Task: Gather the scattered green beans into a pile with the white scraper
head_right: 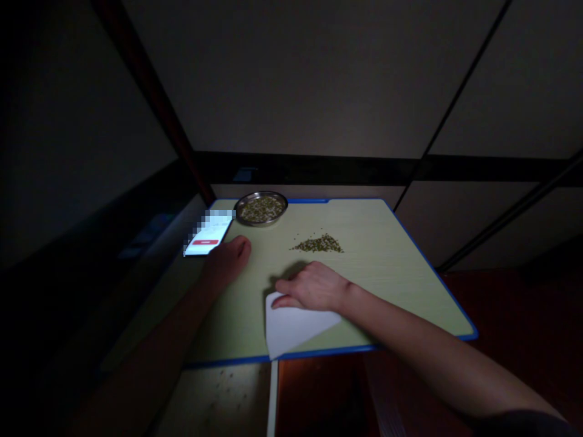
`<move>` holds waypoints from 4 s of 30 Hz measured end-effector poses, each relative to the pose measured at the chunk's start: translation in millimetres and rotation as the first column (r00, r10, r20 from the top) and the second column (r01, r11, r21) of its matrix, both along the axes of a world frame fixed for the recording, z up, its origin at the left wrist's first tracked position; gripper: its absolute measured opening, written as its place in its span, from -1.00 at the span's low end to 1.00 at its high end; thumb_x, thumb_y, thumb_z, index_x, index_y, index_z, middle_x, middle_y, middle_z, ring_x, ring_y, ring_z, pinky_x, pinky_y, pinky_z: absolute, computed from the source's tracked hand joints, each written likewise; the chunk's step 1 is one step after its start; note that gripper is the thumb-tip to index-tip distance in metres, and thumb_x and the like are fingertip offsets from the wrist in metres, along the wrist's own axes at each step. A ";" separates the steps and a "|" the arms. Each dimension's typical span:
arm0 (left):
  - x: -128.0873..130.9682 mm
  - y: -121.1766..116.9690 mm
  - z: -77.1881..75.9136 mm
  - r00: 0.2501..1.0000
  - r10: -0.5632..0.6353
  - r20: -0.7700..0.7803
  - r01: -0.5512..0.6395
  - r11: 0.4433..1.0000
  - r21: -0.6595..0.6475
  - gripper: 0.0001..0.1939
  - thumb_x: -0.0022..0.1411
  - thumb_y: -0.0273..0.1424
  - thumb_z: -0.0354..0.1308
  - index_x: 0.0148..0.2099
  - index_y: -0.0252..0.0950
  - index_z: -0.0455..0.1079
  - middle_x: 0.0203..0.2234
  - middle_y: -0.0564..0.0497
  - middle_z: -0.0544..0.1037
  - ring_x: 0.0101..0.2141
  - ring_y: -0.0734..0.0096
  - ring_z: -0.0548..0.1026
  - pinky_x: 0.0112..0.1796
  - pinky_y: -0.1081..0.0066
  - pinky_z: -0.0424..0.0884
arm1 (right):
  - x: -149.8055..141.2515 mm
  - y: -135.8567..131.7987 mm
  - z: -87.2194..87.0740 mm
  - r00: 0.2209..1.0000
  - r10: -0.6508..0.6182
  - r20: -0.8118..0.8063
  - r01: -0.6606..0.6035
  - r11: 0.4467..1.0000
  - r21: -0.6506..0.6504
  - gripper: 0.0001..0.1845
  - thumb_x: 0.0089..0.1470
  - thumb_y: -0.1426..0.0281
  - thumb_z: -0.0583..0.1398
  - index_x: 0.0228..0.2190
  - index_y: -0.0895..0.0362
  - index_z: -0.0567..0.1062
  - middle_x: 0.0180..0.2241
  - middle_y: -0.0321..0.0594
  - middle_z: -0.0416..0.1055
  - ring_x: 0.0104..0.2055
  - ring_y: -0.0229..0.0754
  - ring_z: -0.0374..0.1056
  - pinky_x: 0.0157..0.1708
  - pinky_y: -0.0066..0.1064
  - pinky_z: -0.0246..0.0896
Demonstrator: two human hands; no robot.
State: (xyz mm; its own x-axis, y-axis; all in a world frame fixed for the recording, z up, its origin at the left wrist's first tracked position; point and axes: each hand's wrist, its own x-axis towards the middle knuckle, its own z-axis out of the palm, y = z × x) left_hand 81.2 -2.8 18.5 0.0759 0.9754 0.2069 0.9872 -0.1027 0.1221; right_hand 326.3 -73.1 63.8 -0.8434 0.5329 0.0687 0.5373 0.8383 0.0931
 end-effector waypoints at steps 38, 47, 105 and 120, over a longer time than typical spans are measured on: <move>-2.4 0.8 1.2 0.999 -0.013 0.040 0.015 0.999 -0.051 -0.72 0.35 -0.26 -0.16 -0.23 -0.18 0.36 -0.43 0.00 0.54 -0.40 0.34 0.47 -0.43 0.39 0.12 | 125.1 105.8 -31.8 0.382 -0.871 -0.308 0.770 0.484 -0.415 -0.69 0.20 0.25 0.10 -0.27 0.21 0.52 -0.33 0.02 0.53 -0.33 -0.15 0.40 -0.38 -0.44 0.10; -3.2 1.0 2.6 0.999 -0.015 0.048 0.018 0.997 -0.077 -0.75 0.34 -0.29 -0.15 -0.24 -0.19 0.34 -0.40 0.01 0.53 -0.37 0.35 0.46 -0.42 0.41 0.14 | 88.1 88.0 -29.6 0.469 -0.808 -0.357 0.661 0.589 -0.465 -0.64 0.21 0.20 0.04 -0.30 0.19 0.50 -0.39 -0.09 0.52 -0.41 -0.21 0.35 -0.43 -0.46 0.10; -15.8 12.0 -12.7 0.863 -0.088 0.498 0.107 0.994 -0.010 -0.76 0.27 -0.28 -0.11 -0.32 -0.22 0.34 -0.47 0.07 0.46 -0.40 0.39 0.40 -0.37 0.42 0.20 | 51.1 101.8 -43.0 0.344 -0.905 -0.249 0.796 0.422 -0.434 -0.55 0.27 0.13 -0.03 -0.17 0.19 0.48 -0.21 0.12 0.54 -0.18 -0.01 0.46 -0.28 -0.35 0.17; -12.0 11.3 -7.8 0.851 -0.063 0.521 0.084 0.996 -0.018 -0.78 0.25 -0.30 -0.08 -0.33 -0.20 0.37 -0.49 0.07 0.48 -0.42 0.38 0.41 -0.38 0.43 0.23 | 75.1 113.9 -6.4 0.281 -0.914 -0.292 0.815 0.388 -0.430 -0.62 0.26 0.25 -0.02 -0.08 0.21 0.43 -0.12 0.07 0.51 -0.09 -0.06 0.44 -0.21 -0.40 0.20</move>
